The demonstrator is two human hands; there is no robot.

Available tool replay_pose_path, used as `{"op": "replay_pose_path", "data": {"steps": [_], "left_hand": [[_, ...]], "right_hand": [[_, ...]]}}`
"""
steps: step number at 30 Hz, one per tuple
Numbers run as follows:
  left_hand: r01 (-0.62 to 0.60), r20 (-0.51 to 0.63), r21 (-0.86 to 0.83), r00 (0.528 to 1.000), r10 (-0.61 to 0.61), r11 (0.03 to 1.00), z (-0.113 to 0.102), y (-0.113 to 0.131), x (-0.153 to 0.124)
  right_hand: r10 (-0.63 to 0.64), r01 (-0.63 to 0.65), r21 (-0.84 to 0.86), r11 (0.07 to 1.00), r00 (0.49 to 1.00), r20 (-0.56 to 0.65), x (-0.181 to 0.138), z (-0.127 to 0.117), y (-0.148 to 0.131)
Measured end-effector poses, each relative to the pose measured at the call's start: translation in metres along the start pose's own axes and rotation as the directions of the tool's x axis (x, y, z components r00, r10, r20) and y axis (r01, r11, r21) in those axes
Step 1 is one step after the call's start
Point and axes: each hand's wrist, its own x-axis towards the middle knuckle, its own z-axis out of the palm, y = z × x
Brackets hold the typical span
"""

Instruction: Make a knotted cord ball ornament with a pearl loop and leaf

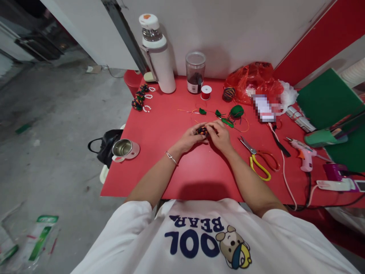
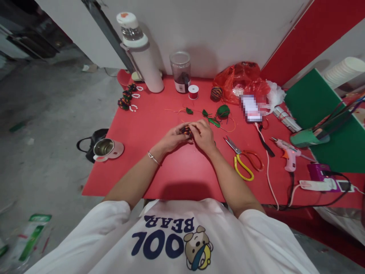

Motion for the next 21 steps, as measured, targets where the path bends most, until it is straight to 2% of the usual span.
{"op": "replay_pose_path", "data": {"steps": [3, 5, 10, 14, 21], "left_hand": [[0.021, -0.045, -0.113, 0.999, -0.027, 0.993, -0.003, 0.005, 0.001], [0.023, -0.076, -0.172, 0.996, -0.037, 0.985, -0.003, 0.010, 0.001], [0.025, -0.160, -0.263, 0.985, -0.070, 0.964, -0.004, 0.015, 0.004], [0.028, -0.176, -0.291, 0.981, -0.082, 0.956, -0.006, 0.014, 0.006], [-0.046, -0.263, -0.336, 0.964, -0.047, 0.941, -0.002, 0.017, 0.006]], "right_hand": [[0.031, -0.028, 0.027, 0.999, 0.995, -0.094, 0.002, -0.003, -0.003], [0.044, -0.041, 0.028, 0.999, 0.992, -0.116, 0.002, -0.004, -0.005], [0.031, -0.031, 0.017, 0.999, 0.999, -0.024, -0.003, 0.002, -0.009], [0.038, -0.037, -0.011, 0.999, 0.998, 0.053, -0.006, 0.008, -0.012], [0.046, -0.043, -0.024, 0.999, 0.993, 0.105, -0.007, 0.010, -0.012]]}}
